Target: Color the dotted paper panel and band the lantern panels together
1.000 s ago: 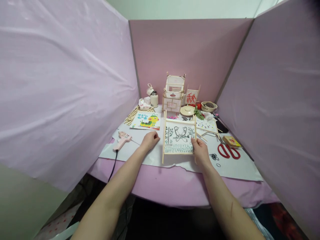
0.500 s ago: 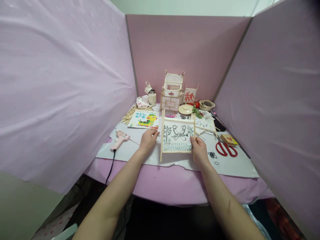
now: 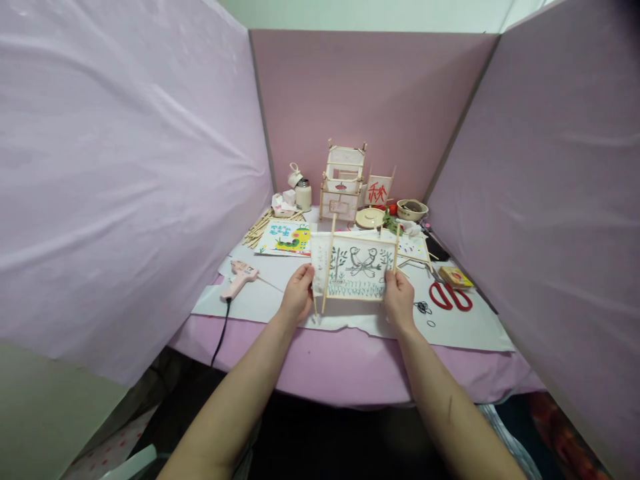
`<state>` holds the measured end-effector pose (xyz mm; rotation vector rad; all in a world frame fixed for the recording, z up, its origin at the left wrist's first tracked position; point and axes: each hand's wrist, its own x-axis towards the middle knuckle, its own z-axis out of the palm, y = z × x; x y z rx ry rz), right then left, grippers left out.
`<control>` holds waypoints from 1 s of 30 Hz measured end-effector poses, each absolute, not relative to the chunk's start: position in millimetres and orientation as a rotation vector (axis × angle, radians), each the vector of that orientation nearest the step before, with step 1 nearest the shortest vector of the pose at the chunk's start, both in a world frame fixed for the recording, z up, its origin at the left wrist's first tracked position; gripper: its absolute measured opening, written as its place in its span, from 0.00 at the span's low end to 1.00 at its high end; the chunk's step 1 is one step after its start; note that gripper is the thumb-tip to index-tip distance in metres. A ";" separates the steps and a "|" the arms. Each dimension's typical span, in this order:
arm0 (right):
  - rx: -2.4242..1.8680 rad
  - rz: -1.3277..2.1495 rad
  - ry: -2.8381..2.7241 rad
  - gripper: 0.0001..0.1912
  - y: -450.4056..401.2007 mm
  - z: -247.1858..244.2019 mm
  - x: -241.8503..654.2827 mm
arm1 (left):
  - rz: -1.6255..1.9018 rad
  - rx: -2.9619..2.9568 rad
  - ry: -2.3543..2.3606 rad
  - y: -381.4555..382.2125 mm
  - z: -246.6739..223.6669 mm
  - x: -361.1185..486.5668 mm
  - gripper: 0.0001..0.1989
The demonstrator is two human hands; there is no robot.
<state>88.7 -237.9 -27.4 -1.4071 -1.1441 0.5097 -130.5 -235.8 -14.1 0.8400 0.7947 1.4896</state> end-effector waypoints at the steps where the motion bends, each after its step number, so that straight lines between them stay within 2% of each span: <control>1: -1.396 0.493 -1.097 0.22 -237.2 -27.1 90.6 | 1.532 0.827 0.795 -233.9 -14.8 -132.4 0.19; 6: -1.303 0.428 -0.928 0.22 -234.6 -21.9 103.6 | 1.649 0.803 0.816 -227.4 -17.8 -143.5 0.19; 9: -1.276 0.340 -1.019 0.24 -233.8 -0.5 120.5 | 1.678 0.809 0.830 -225.6 -18.5 -149.4 0.19; 12: -1.242 0.140 -1.287 0.21 -232.0 47.8 144.9 | 1.687 0.823 0.840 -224.2 -18.0 -153.3 0.19; 15: -1.183 -0.078 -1.744 0.16 -230.0 116.3 159.2 | 1.679 0.837 0.841 -223.2 -17.0 -155.0 0.19; 18: -1.008 -0.397 -2.164 0.12 -228.5 176.6 145.4 | 1.643 0.862 0.840 -223.0 -16.9 -155.0 0.18; 20: -0.829 -0.436 -2.343 0.13 -226.5 196.4 121.1 | 1.610 0.890 0.846 -223.6 -17.6 -154.3 0.18; 23: -0.570 -0.378 -2.477 0.16 -221.2 187.6 74.6 | 1.567 0.946 0.869 -226.0 -18.7 -152.8 0.17; 27: -0.504 -0.423 -2.583 0.17 -215.1 128.9 16.5 | 1.504 1.065 0.885 -230.2 -17.5 -152.7 0.16; 30: -0.547 -0.555 -2.591 0.14 -214.4 83.8 -16.1 | 1.456 1.165 0.886 -232.8 -15.5 -155.1 0.15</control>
